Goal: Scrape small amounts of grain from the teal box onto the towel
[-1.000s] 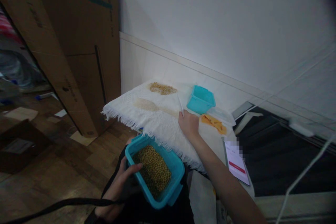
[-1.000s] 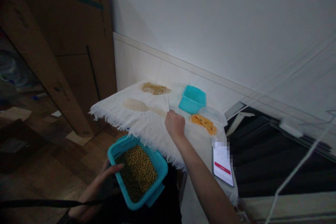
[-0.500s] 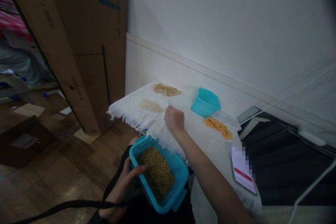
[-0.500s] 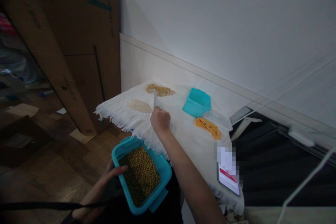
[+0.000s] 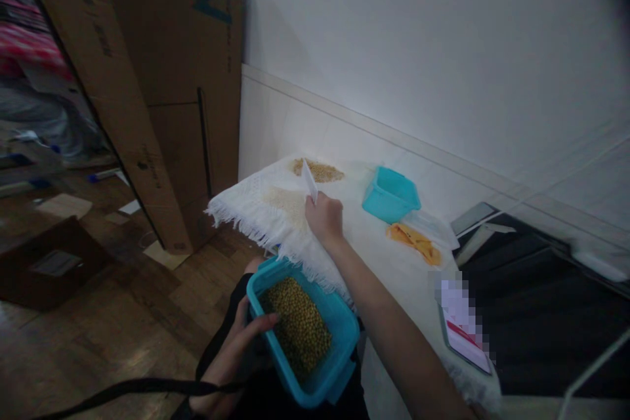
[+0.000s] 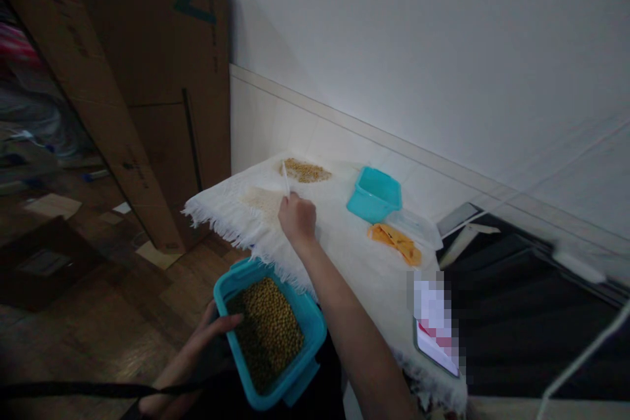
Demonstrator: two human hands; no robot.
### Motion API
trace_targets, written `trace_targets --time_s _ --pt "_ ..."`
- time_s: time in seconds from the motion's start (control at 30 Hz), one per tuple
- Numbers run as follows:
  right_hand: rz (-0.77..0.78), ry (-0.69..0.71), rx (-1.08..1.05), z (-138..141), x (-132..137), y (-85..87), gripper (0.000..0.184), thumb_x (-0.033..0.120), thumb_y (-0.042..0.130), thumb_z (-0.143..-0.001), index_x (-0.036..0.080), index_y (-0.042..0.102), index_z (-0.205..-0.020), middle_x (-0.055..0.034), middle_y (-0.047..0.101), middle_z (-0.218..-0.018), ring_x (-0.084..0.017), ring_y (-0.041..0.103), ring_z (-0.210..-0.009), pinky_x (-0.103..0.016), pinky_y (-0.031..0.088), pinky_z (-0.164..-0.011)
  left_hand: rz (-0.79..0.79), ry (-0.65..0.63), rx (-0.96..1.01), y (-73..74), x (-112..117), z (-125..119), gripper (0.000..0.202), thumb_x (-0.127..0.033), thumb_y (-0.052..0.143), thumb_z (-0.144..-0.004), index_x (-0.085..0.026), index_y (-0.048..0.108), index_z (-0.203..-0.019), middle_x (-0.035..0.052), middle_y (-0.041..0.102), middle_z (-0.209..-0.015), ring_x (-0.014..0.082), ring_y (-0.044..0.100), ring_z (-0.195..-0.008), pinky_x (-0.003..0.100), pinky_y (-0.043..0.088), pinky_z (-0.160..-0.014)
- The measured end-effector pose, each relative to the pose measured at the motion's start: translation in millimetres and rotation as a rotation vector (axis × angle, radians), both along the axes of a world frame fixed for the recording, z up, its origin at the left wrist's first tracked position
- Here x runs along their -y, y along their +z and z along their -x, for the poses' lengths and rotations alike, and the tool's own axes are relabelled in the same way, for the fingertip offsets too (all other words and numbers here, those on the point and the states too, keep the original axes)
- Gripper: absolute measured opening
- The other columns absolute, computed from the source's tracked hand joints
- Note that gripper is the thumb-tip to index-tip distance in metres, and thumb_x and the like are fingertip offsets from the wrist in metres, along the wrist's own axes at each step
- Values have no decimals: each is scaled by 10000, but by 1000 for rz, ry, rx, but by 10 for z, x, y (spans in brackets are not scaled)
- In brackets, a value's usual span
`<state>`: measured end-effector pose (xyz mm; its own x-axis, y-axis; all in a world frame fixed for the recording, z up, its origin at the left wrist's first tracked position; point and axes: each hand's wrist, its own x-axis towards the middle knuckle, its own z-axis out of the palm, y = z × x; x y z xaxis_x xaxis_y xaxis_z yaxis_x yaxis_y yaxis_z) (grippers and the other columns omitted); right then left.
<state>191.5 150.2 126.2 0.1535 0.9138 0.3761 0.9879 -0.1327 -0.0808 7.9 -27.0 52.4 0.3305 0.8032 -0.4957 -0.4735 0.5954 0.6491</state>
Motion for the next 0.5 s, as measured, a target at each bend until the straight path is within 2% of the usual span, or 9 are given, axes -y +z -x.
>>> trace_targets --time_s 0.13,0.27,0.37,0.5 --pt "-60 -67 28 -242 288 -39 345 263 482 -1064 98 778 -1002 -183 808 -897 -262 781 -825 -288 495 -720 19 7 26 19 -4 -1 873 -387 800 -826 -357 363 -1581 116 585 -1528 387 553 -1409 538 528 -1067" --pt "-54 -27 77 -227 519 -167 310 208 476 -1045 89 752 -966 -187 797 -859 -250 770 -759 -280 470 -644 19 -7 26 20 -17 19 826 -398 802 -831 -373 417 -1560 106 607 -1525 365 560 -1406 509 532 -1066" --pt "-24 8 78 -79 490 -196 272 158 477 -1024 93 736 -970 -186 797 -876 -256 775 -777 -280 480 -638 49 -18 13 29 -27 25 816 -403 819 -814 -365 448 -1540 93 640 -1495 365 585 -1382 505 528 -1076" --pt "8 63 43 167 308 -178 277 130 451 -1024 94 725 -998 -192 802 -926 -269 786 -825 -290 510 -667 53 25 23 94 -17 12 841 -387 828 -801 -375 451 -1553 99 655 -1485 376 602 -1371 521 514 -1098"
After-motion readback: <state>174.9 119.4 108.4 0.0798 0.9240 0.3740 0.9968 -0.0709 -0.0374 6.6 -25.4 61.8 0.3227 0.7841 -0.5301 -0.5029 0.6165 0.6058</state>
